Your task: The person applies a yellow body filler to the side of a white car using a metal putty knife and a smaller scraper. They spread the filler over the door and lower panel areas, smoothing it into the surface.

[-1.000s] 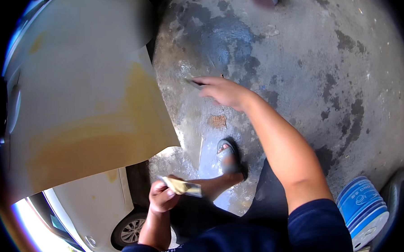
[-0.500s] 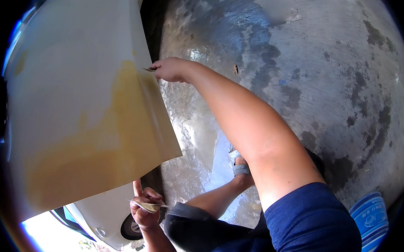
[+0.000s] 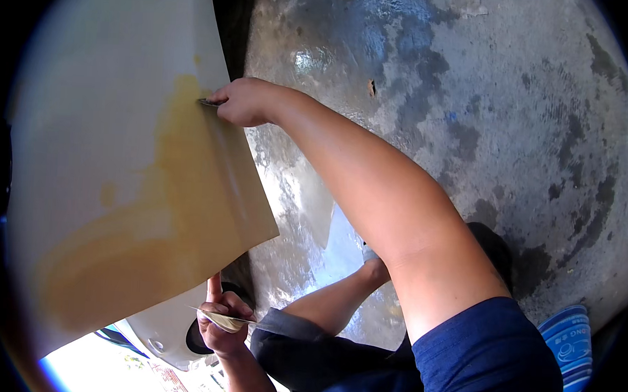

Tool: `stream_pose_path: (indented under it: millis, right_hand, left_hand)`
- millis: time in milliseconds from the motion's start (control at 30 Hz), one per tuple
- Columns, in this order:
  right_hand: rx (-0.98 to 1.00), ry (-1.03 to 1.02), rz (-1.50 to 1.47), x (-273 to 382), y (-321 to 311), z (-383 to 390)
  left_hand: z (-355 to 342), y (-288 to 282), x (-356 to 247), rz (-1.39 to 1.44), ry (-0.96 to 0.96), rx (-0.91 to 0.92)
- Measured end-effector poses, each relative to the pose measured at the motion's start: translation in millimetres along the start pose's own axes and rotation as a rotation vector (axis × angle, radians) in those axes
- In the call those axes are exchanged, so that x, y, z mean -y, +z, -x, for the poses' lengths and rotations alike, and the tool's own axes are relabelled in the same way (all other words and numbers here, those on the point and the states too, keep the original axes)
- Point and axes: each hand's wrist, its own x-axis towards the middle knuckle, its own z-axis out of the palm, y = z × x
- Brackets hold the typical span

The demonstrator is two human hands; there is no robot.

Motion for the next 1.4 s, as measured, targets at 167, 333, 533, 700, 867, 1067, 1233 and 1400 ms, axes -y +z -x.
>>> stream_pose_path:
  millis: [167,333,533,700,867,1067,1233,1400]
  right_hand:
    - [0.02,-0.007,0.003,-9,15,25]
    - [-0.004,-0.071,0.039,-15,34,55]
    - [-0.043,-0.116,0.033,-22,60,88]
    - [-0.063,-0.121,0.09,-24,78,118]
    - [-0.08,-0.119,0.059,-22,98,147]
    - [-0.139,-0.173,0.03,-28,126,176]
    - [-0.169,-0.156,0.009,-26,145,198]
    - [-0.185,-0.157,0.092,-26,159,219]
  left_hand:
    - [-1,7,-1,0.053,-0.049,-0.026]
    - [0,6,2,0.111,-0.063,-0.021]
    - [1,4,3,0.096,-0.053,0.05]
    - [1,2,4,0.122,-0.063,0.09]
    - [3,4,4,0.131,-0.066,0.034]
    - [2,5,5,0.113,-0.071,0.055]
    - [1,5,8,0.138,-0.05,0.109]
    - [6,13,7,0.186,-0.072,0.047]
